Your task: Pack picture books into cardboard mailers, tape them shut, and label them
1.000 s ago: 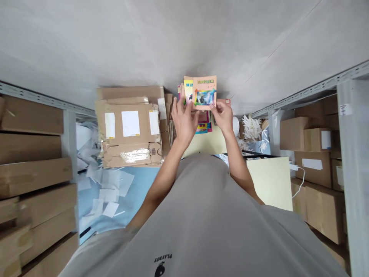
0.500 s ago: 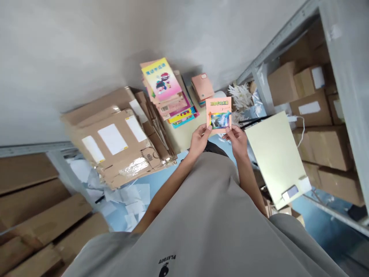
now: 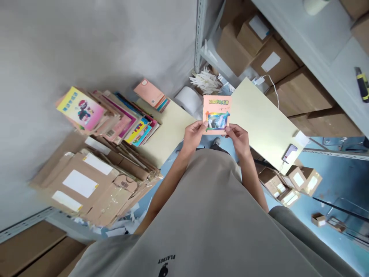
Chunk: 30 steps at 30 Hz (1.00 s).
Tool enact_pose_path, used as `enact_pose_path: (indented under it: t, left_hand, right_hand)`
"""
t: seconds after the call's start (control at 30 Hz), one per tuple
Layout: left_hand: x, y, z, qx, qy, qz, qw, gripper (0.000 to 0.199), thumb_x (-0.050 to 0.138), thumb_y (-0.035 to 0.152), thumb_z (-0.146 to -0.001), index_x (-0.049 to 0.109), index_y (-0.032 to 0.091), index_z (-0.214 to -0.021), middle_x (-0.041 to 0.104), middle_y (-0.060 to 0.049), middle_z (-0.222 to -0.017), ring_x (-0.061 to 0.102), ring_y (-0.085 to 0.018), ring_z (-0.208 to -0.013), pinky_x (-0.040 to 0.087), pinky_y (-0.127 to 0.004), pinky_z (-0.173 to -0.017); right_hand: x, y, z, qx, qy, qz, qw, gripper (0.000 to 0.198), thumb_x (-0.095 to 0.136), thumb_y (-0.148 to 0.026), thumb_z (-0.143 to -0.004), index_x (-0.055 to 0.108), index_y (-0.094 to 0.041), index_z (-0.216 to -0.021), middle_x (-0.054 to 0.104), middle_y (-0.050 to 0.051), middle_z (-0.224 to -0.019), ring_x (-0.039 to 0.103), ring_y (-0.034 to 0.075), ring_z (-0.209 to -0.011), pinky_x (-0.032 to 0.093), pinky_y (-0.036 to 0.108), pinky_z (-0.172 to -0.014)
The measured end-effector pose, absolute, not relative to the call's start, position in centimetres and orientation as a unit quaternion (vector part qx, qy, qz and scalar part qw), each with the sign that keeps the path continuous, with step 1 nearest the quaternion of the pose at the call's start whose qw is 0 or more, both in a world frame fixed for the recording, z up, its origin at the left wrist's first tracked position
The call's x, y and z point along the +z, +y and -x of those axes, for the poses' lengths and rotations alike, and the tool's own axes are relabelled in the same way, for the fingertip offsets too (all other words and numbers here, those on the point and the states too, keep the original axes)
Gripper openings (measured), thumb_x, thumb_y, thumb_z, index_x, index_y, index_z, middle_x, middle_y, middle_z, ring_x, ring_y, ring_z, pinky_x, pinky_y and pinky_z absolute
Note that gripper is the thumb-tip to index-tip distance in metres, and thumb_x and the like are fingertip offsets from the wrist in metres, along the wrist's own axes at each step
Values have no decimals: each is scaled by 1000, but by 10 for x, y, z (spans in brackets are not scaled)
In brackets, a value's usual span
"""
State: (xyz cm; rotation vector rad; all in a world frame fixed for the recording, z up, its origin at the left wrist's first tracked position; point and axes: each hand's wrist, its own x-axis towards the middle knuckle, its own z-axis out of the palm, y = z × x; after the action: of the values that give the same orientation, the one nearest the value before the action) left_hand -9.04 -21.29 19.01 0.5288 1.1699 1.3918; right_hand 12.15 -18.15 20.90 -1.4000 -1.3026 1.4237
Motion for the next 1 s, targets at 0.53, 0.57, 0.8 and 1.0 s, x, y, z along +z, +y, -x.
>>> enact_pose_path:
  t: [0.53, 0.57, 0.8, 1.0]
  left_hand:
    - [154, -92, -147, 493, 477, -211, 696, 61, 115, 71, -64, 87, 22, -86, 79, 1, -80, 70, -12, -75, 59, -26, -76]
    - [153, -90, -156, 482, 483, -218, 697, 61, 114, 72, -64, 88, 22, -87, 80, 1, -82, 71, -13, -77, 60, -26, -77]
    - [163, -82, -190, 434, 544, -340, 633, 66, 101, 84, -77, 88, 21, -88, 81, -3, -86, 79, -23, -94, 64, -33, -87]
    - [180, -86, -211, 434, 513, -563, 481, 50, 78, 71, -109, 94, 24, -118, 90, -11, -128, 85, -27, -117, 71, -39, -104]
  right_hand:
    - [172, -109, -364, 552, -393, 572, 462, 63, 96, -86, -84, 86, -27, -104, 85, 2, -94, 79, 18, -75, 67, 35, -73]
    - [168, -110, -373, 547, -388, 581, 461, 63, 95, -86, -86, 86, -27, -106, 86, 2, -96, 80, 18, -76, 67, 35, -74]
    - [159, -114, -386, 352, -440, 682, 466, 55, 78, -77, -104, 88, -27, -125, 90, 13, -132, 86, 31, -121, 75, 47, -98]
    - [190, -100, -365, 429, -451, 637, 456, 60, 81, -80, -101, 88, -31, -135, 90, 7, -137, 87, 32, -127, 77, 49, -103]
